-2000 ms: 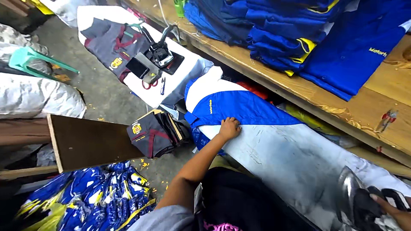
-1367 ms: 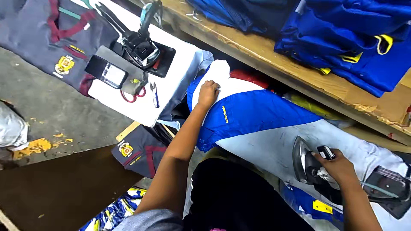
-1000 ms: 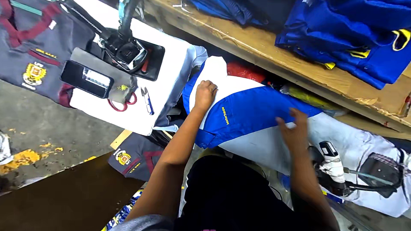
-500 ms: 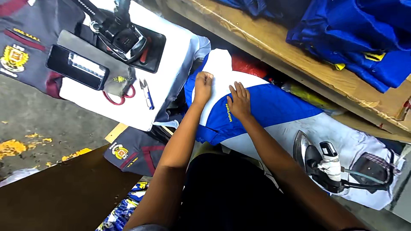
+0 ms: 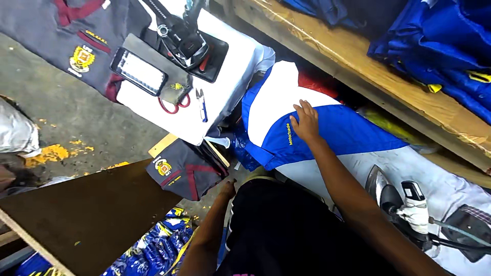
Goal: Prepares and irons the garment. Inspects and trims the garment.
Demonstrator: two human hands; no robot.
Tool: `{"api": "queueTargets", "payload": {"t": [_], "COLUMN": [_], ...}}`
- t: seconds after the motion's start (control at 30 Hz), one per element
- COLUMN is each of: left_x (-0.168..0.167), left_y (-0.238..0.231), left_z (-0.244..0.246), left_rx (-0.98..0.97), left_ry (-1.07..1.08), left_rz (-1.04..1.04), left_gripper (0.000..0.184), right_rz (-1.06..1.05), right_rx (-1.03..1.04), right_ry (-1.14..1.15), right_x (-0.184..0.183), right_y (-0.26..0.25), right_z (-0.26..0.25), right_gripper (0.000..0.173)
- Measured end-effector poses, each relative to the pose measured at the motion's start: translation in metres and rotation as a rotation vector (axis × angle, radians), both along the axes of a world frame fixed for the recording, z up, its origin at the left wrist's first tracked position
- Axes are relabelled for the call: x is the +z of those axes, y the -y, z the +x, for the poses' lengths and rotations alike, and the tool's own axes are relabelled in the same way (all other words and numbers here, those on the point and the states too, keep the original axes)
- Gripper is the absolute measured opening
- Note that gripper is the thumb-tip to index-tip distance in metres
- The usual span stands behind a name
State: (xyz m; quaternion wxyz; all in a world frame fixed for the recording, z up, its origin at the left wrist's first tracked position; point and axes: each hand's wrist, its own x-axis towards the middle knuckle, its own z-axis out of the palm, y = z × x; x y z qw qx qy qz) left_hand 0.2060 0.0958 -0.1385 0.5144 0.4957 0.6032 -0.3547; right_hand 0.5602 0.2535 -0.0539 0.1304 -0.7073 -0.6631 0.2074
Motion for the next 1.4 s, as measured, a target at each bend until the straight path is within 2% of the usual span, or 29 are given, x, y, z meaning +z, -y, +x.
{"api": "queueTargets", "payload": {"t": [0.03,0.1,0.13,0.2,0.3,0.4,0.5,0.6,0.67,0.73,0.87,1.0,1.2,1.4], "left_x": [-0.002,-0.002,-0.002,0.001,0.022,0.057,0.086,0.107,0.111,0.109,0.101,0.095,0.094,0.091], "left_y": [0.007,0.008,0.004,-0.007,-0.029,-0.040,-0.044,-0.045,-0.045,-0.042,-0.039,-0.038,-0.040,-0.039], "left_z": [0.000,0.000,0.001,0.005,0.019,0.045,0.069,0.093,0.109,0.121,0.130,0.132,0.132,0.129], "left_rx": [-0.004,0.059,0.130,0.282,0.559,0.903,1.168,1.269,1.289,1.302,1.304,1.258,1.205,1.168], "left_ry": [-0.005,0.009,0.031,0.096,0.257,0.438,0.621,0.723,0.679,0.627,0.624,0.626,0.617,0.663], "left_rz": [-0.055,-0.046,0.005,0.142,0.279,0.253,0.132,0.083,0.114,0.180,0.304,0.392,0.446,0.428], "left_gripper": [0.067,0.079,0.077,0.063,0.047,0.043,0.051,0.053,0.044,0.037,0.015,0.018,0.015,0.016], "right_rz": [-0.008,0.008,0.022,0.013,0.014,-0.020,-0.196,-0.451,-0.535,-0.509,-0.397,-0.359,-0.345,-0.331], "right_rx": [-0.013,-0.062,-0.078,-0.096,-0.164,-0.363,-0.652,-0.799,-0.744,-0.698,-0.773,-0.775,-0.640,-0.485], "right_ry": [-0.044,-0.090,-0.097,-0.102,-0.056,0.089,0.203,0.106,-0.007,-0.063,-0.020,0.043,0.017,-0.012], "right_x": [0.008,0.021,0.026,0.037,0.067,0.114,0.153,0.158,0.150,0.143,0.130,0.133,0.167,0.147], "right_y": [0.002,0.017,0.028,0.057,0.109,0.177,0.241,0.280,0.291,0.295,0.288,0.279,0.236,0.174], "right_z": [0.003,0.009,0.014,0.029,0.067,0.125,0.171,0.202,0.212,0.212,0.202,0.193,0.137,0.076], "right_gripper": [0.042,0.039,0.038,0.036,0.034,0.040,0.058,0.070,0.062,0.060,0.064,0.064,0.058,0.058]}}
